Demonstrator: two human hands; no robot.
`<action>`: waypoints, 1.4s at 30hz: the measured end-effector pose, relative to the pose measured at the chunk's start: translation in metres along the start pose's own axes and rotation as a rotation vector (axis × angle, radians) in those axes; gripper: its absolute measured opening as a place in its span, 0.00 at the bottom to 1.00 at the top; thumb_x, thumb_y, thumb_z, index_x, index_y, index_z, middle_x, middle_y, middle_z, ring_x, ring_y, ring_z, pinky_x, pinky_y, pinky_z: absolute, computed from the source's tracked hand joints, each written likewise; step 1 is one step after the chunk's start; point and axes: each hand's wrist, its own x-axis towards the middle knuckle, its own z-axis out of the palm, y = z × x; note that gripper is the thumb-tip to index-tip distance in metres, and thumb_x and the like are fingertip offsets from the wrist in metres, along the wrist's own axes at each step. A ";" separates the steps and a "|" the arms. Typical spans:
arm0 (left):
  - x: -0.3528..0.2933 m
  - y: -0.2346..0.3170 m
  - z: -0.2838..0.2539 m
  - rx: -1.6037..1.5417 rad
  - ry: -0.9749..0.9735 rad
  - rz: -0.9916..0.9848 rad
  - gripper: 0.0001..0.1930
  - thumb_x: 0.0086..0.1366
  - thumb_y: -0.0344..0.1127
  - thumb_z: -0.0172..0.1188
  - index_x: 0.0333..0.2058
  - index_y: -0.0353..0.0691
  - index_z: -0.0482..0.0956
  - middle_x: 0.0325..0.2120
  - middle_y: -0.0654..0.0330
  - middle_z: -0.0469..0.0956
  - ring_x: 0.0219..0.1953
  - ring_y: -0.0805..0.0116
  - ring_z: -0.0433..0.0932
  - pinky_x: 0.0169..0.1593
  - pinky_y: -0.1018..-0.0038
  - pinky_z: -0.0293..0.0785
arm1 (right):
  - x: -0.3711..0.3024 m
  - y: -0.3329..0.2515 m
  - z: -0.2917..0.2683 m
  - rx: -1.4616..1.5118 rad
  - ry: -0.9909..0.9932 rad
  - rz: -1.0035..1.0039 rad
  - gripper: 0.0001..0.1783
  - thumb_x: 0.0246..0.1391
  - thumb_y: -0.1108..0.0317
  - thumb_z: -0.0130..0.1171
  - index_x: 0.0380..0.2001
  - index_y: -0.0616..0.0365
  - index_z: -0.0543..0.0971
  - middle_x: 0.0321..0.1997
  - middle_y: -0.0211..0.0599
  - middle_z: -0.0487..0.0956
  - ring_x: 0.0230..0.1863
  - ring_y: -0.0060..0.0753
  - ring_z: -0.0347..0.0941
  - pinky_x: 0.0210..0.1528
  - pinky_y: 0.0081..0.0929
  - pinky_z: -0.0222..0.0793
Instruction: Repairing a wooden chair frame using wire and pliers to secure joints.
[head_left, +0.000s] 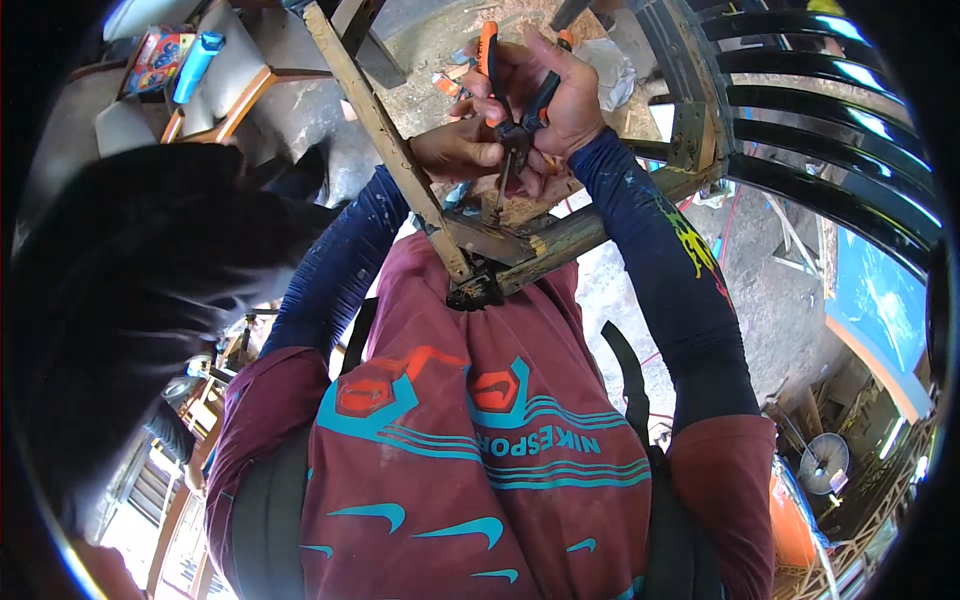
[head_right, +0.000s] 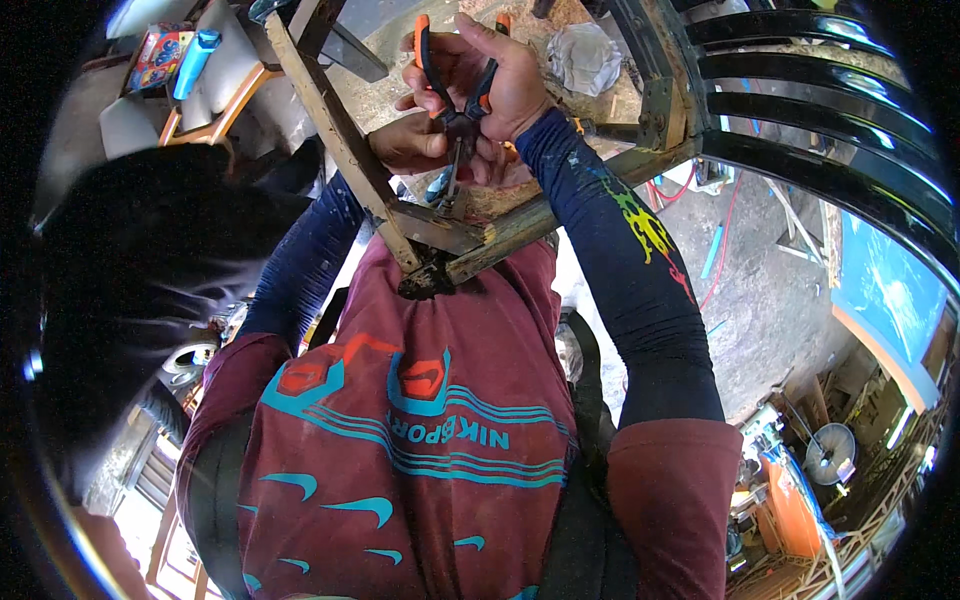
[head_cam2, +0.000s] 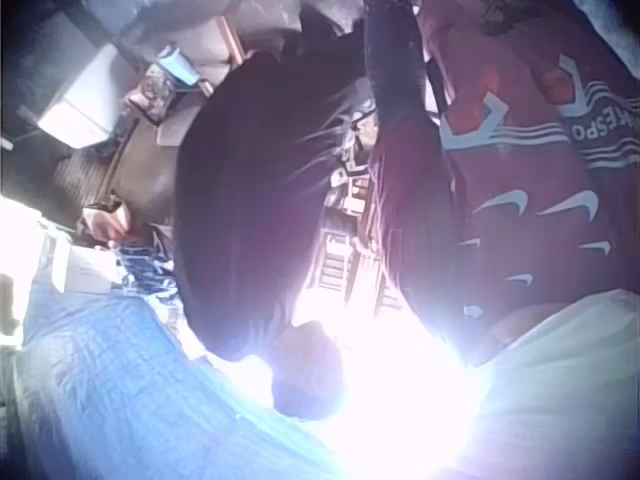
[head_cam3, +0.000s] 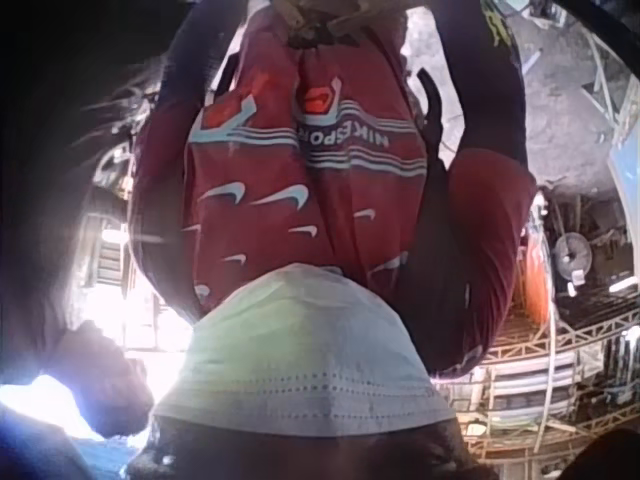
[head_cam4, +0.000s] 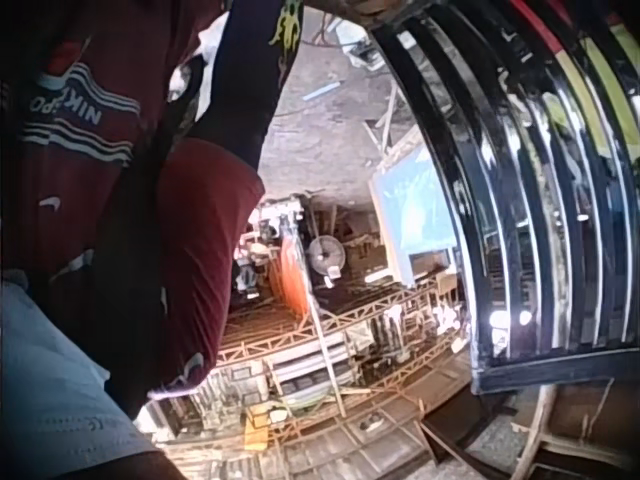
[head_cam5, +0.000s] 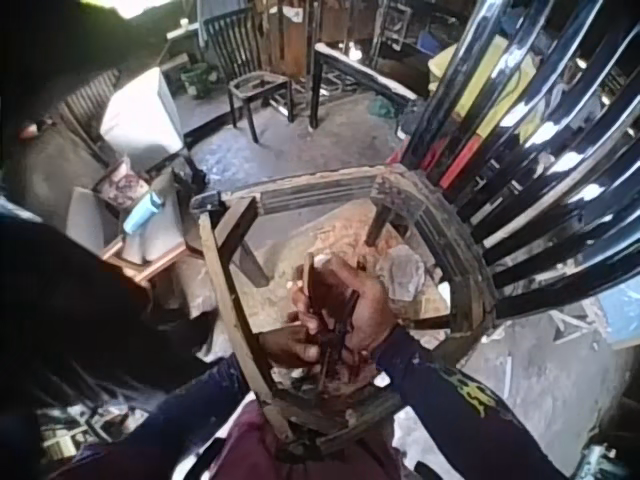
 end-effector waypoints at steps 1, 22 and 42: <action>-0.002 -0.004 -0.002 0.002 0.005 0.002 0.30 0.65 0.45 0.64 0.57 0.29 0.68 0.51 0.47 0.75 0.58 0.55 0.73 0.64 0.59 0.64 | 0.001 0.000 0.002 0.015 -0.014 -0.001 0.35 0.67 0.42 0.39 0.52 0.67 0.74 0.35 0.43 0.77 0.28 0.33 0.71 0.50 0.37 0.72; 0.002 0.003 0.026 0.042 -0.025 0.054 0.22 0.65 0.49 0.62 0.40 0.31 0.80 0.38 0.52 0.82 0.50 0.56 0.76 0.59 0.59 0.63 | 0.012 -0.025 0.070 -1.911 0.784 -0.144 0.49 0.42 0.44 0.70 0.60 0.65 0.67 0.52 0.58 0.76 0.48 0.54 0.78 0.48 0.39 0.76; 0.002 -0.015 0.006 -0.092 0.063 0.073 0.30 0.68 0.51 0.58 0.53 0.24 0.73 0.47 0.47 0.80 0.53 0.57 0.77 0.64 0.63 0.64 | 0.002 -0.018 0.005 -0.234 0.027 -0.247 0.28 0.40 0.73 0.49 0.50 0.60 0.69 0.48 0.34 0.67 0.47 0.29 0.66 0.50 0.39 0.70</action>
